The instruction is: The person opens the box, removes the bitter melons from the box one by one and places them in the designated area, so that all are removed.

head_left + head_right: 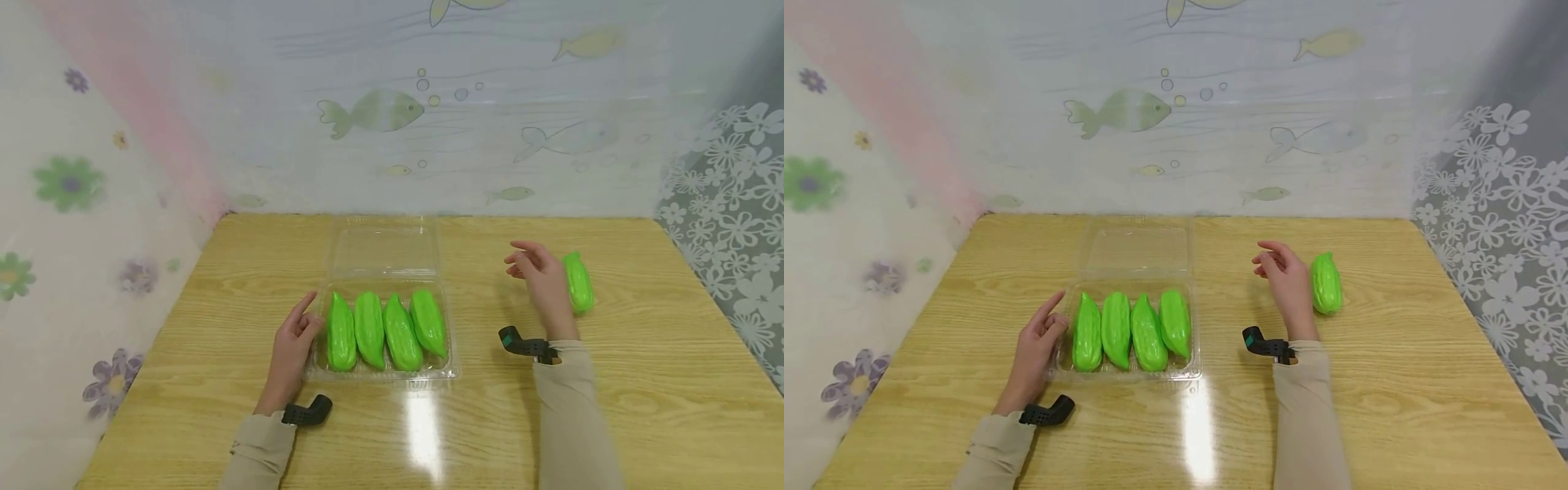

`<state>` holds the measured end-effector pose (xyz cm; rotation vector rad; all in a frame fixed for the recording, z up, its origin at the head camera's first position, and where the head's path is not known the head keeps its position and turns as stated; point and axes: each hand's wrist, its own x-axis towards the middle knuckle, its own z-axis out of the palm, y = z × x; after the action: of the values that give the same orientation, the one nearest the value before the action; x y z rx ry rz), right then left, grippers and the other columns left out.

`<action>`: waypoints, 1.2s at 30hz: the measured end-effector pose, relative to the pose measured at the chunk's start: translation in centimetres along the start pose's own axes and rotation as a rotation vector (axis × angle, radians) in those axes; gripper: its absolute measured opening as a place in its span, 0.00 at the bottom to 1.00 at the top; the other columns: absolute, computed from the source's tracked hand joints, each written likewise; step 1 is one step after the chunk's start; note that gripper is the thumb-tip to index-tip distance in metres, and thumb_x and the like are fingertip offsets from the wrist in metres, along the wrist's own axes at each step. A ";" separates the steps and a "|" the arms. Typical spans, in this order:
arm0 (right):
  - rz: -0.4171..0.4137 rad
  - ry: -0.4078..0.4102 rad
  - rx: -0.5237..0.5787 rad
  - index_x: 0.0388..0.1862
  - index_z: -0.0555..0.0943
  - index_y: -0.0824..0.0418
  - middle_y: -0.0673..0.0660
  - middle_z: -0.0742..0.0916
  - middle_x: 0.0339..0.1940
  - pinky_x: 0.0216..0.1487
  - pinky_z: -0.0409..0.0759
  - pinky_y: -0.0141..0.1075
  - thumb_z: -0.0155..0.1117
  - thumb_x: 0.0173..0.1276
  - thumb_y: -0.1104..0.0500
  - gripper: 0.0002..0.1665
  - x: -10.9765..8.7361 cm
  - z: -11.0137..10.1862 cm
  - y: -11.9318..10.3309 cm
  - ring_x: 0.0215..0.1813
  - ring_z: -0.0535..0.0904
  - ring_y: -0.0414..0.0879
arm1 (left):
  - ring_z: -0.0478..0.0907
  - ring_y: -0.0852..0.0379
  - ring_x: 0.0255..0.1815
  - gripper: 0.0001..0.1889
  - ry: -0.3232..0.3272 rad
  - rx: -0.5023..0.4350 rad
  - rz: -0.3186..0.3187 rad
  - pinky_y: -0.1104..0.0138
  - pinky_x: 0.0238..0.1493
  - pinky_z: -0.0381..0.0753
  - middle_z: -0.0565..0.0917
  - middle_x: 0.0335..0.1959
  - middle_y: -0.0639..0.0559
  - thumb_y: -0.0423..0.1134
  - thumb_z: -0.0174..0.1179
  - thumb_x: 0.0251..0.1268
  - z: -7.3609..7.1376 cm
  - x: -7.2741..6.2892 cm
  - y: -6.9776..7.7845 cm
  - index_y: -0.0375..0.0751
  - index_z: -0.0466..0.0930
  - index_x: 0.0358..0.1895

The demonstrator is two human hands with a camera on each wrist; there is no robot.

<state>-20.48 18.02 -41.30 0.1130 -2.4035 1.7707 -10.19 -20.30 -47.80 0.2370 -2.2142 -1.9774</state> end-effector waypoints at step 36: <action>-0.060 -0.598 -0.154 0.58 0.70 0.46 0.55 0.80 0.45 0.46 0.70 0.46 0.53 0.64 0.43 0.24 -1.1 5.5 -3.2 0.36 0.79 0.53 | 0.61 0.62 0.24 0.25 -0.050 0.014 0.001 0.72 0.25 0.65 0.67 0.26 0.51 0.39 0.52 0.64 -0.1 -0.3 1.3 0.53 0.62 0.65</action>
<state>-19.34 11.78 -40.10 0.7881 -2.8747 1.6914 -9.84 -20.19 -46.47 0.1905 -2.2587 -1.9885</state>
